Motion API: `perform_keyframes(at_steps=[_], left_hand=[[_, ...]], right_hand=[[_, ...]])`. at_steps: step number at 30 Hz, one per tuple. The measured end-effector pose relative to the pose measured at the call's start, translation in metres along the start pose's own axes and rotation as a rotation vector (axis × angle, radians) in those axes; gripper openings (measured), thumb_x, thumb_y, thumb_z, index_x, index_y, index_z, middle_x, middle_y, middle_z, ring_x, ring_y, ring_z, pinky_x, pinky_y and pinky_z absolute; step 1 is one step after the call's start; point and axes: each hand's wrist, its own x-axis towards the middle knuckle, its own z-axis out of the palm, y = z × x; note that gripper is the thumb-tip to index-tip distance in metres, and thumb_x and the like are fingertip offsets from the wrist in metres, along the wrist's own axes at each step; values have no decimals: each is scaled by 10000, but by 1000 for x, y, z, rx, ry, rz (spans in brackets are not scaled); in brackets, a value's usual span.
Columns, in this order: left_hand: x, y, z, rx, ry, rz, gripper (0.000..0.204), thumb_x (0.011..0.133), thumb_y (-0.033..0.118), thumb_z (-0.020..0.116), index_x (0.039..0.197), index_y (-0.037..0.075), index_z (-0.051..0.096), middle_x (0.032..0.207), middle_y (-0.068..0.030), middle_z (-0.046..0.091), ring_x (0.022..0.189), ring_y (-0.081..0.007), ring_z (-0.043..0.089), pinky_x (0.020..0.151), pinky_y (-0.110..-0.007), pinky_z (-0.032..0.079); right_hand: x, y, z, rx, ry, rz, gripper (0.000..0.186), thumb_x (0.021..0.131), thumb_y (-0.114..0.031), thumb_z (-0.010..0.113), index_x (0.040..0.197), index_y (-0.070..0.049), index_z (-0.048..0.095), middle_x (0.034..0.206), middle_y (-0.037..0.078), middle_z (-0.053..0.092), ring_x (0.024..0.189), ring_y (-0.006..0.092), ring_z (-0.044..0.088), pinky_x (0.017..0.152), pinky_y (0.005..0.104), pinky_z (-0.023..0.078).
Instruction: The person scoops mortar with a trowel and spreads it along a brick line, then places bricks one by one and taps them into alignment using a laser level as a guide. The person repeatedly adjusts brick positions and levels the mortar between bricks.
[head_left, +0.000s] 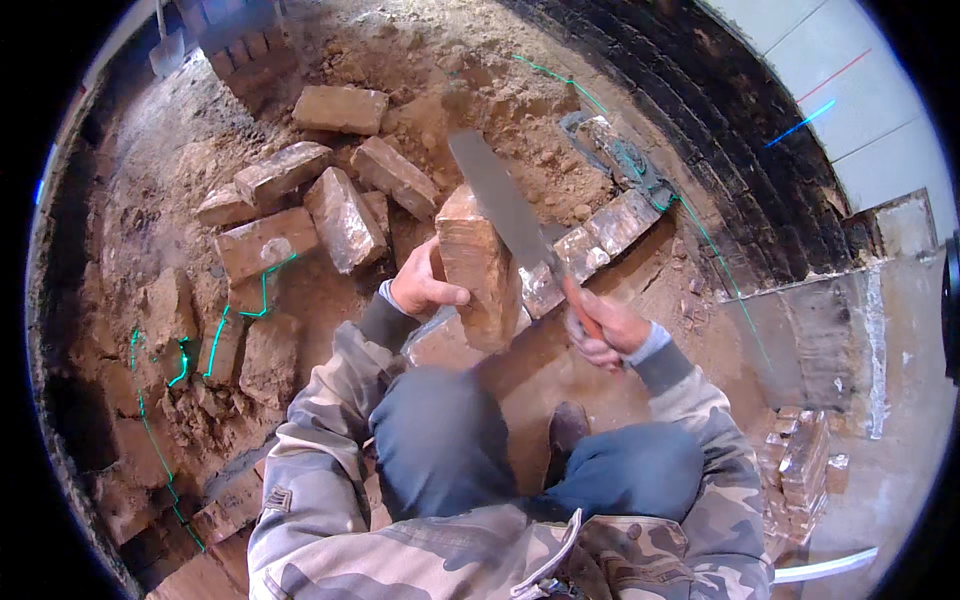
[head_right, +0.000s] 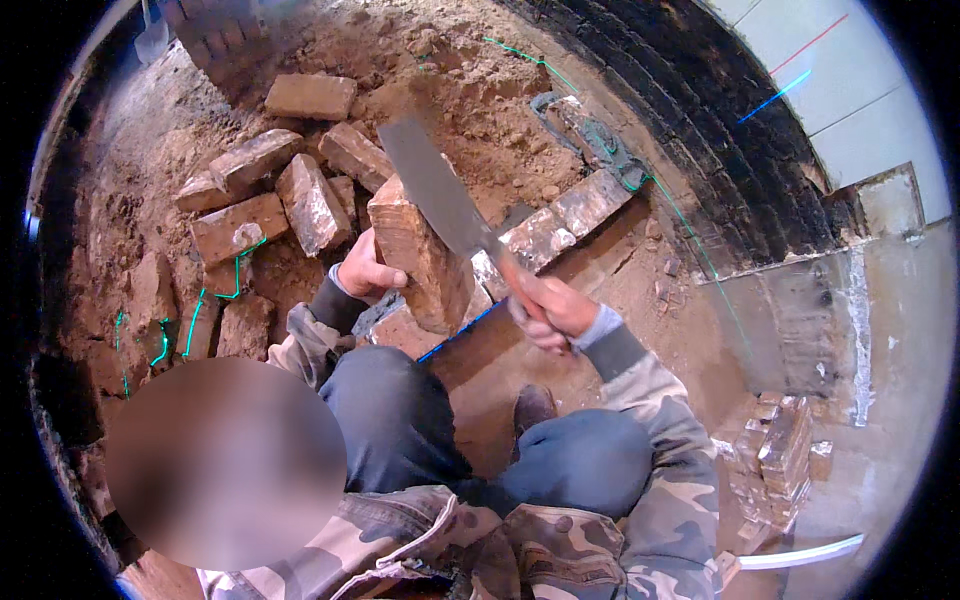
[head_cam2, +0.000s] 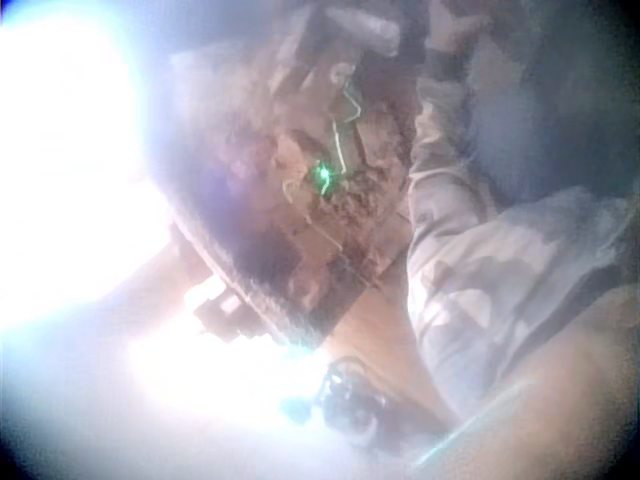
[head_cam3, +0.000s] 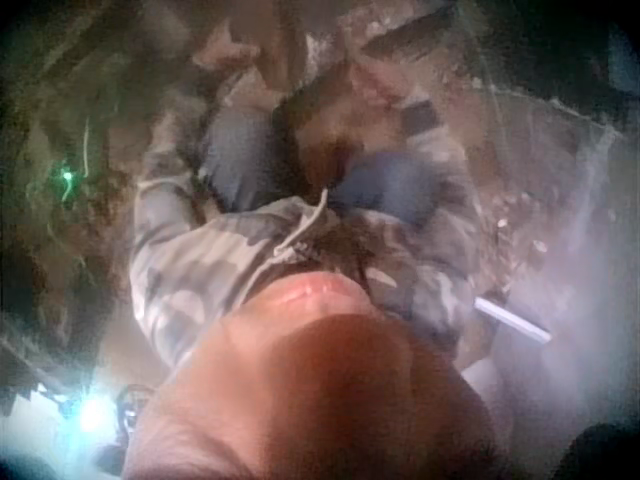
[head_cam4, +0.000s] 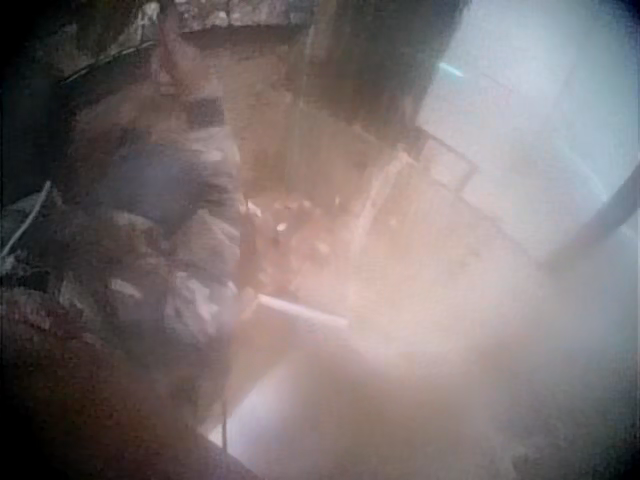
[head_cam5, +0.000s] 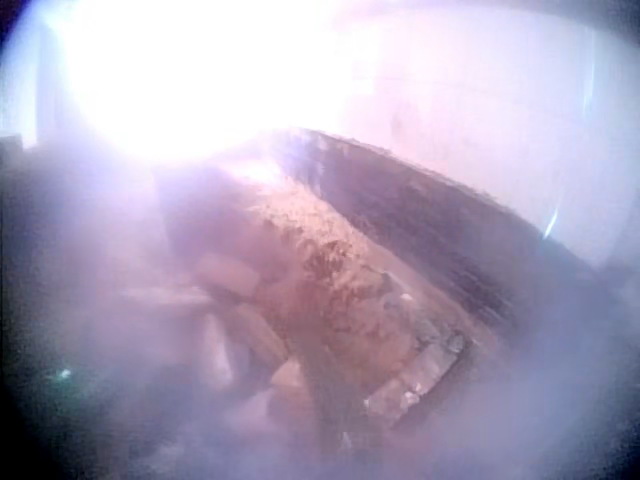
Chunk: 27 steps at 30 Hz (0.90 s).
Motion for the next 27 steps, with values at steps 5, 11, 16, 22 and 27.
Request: perform_keyframes(at_steps=[5, 11, 16, 22, 27], left_hand=[[16, 12, -20, 136, -24, 39, 982, 580, 107, 885, 1432, 5, 407, 1344, -69, 546, 1248, -190, 505, 1080, -362, 383], [92, 24, -7, 416, -2, 39, 1064, 564, 72, 855, 1491, 2, 337, 1400, -79, 504, 1309, -208, 469, 1131, -362, 336], [182, 26, -2, 794, 81, 43, 1117, 542, 130, 861, 1493, -47, 304, 1396, -118, 507, 1330, -211, 460, 1108, -373, 368], [370, -21, 56, 1615, -340, 215, 1019, 574, 202, 800, 1464, -26, 358, 1437, -241, 467, 1368, -355, 430, 1151, -394, 331], [496, -80, 109, 1869, -650, 241, 853, 714, 268, 671, 1460, -13, 369, 1452, -268, 432, 1350, -426, 416, 1120, -484, 354]], right_hand=[[-61, 59, -36, 69, 261, 19, 506, 988, -574, 473, 863, -85, 499, 538, 1, 399, 395, 100, 377, 354, 267, 300], [-77, 130, -99, -4, 806, -138, 401, 983, -469, 564, 806, -112, 524, 578, -18, 421, 459, 95, 419, 366, 290, 300], [-20, 210, -121, -384, 1057, -141, 400, 965, -459, 591, 793, -100, 550, 614, 11, 473, 492, 130, 455, 410, 305, 341], [-24, 259, -159, -339, 1051, -41, 398, 957, -457, 596, 826, -81, 573, 650, 52, 507, 540, 174, 491, 454, 326, 370], [-27, 274, -176, -259, 961, -12, 402, 950, -455, 601, 854, -65, 591, 680, 86, 535, 580, 211, 521, 490, 345, 395]])
